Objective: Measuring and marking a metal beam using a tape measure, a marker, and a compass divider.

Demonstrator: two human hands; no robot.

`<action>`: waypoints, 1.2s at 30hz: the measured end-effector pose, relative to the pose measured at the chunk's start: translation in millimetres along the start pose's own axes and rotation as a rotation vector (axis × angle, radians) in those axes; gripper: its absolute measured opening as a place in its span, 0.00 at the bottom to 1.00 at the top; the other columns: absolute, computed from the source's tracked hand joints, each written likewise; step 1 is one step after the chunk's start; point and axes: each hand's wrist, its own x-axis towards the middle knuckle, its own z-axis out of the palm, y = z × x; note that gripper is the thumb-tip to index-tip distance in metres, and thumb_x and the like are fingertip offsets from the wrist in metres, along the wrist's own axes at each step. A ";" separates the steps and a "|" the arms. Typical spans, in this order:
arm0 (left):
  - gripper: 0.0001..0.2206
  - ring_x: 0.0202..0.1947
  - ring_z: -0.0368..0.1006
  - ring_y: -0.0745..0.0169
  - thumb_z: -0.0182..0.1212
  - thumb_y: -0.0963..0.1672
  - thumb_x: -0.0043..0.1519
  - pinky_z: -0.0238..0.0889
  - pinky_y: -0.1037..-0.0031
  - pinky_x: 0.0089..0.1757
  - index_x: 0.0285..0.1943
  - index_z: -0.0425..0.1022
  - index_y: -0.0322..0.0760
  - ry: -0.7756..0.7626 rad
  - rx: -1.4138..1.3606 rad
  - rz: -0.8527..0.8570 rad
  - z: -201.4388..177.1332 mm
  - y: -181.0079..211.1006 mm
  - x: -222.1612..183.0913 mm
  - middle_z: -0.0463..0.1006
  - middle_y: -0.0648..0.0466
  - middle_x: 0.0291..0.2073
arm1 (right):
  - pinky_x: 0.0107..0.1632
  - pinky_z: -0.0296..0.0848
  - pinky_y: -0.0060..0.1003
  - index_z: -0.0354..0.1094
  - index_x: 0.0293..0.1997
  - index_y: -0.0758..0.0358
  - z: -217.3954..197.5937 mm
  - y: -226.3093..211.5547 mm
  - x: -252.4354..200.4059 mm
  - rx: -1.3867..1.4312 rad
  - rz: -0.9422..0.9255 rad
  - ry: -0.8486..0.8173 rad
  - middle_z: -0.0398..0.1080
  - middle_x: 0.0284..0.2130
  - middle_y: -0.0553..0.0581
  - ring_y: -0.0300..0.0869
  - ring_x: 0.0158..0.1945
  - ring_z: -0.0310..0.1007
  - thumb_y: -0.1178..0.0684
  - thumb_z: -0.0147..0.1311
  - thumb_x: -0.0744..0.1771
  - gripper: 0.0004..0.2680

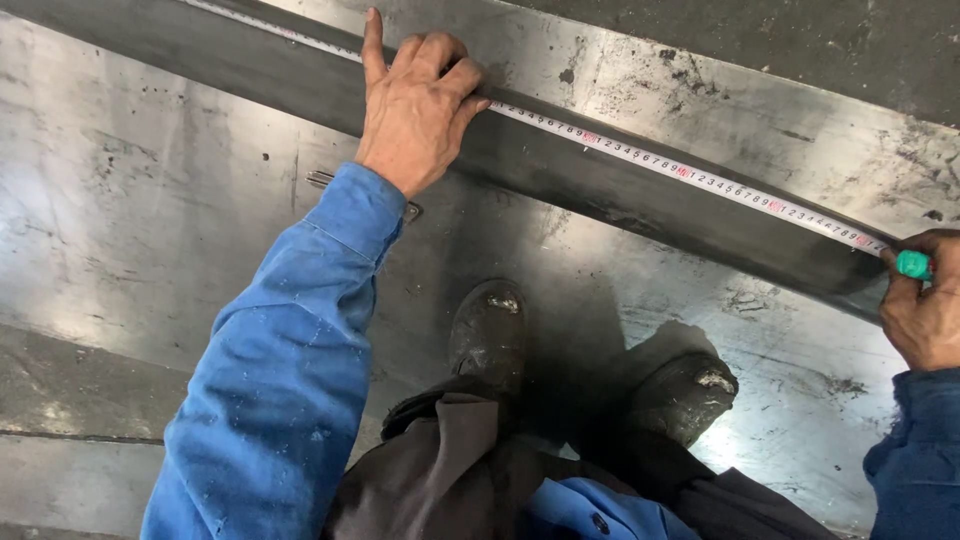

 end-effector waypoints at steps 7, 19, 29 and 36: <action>0.07 0.56 0.70 0.50 0.72 0.45 0.67 0.22 0.36 0.68 0.50 0.82 0.42 0.002 0.003 0.027 -2.6 -0.5 1.0 0.73 0.54 0.49 | 0.35 0.66 0.42 0.69 0.60 0.83 -6.1 -3.8 2.6 -0.075 0.035 -0.010 0.68 0.44 0.71 0.52 0.33 0.63 0.73 0.62 0.78 0.05; 0.08 0.58 0.68 0.50 0.72 0.45 0.68 0.24 0.36 0.67 0.52 0.83 0.42 -0.020 0.001 0.049 -2.5 -2.7 1.4 0.73 0.53 0.51 | 0.36 0.68 0.39 0.70 0.60 0.79 -11.2 -4.7 3.6 -0.225 -0.014 -0.016 0.70 0.45 0.68 0.49 0.33 0.65 0.72 0.66 0.78 0.07; 0.09 0.57 0.69 0.48 0.71 0.45 0.68 0.27 0.36 0.66 0.55 0.83 0.43 -0.001 0.039 0.048 2.2 -0.1 1.1 0.73 0.52 0.52 | 0.49 0.75 0.40 0.74 0.55 0.74 -28.6 -8.9 21.2 -0.356 -0.131 -0.074 0.69 0.52 0.66 0.50 0.45 0.72 0.66 0.71 0.75 0.07; 0.07 0.54 0.69 0.46 0.71 0.44 0.67 0.30 0.35 0.66 0.51 0.82 0.41 0.002 -0.011 0.063 -8.4 5.0 5.2 0.71 0.51 0.49 | 0.49 0.73 0.49 0.72 0.63 0.77 -71.2 -187.3 85.1 -0.169 -0.329 -0.085 0.62 0.53 0.71 0.58 0.50 0.70 0.57 0.67 0.74 0.13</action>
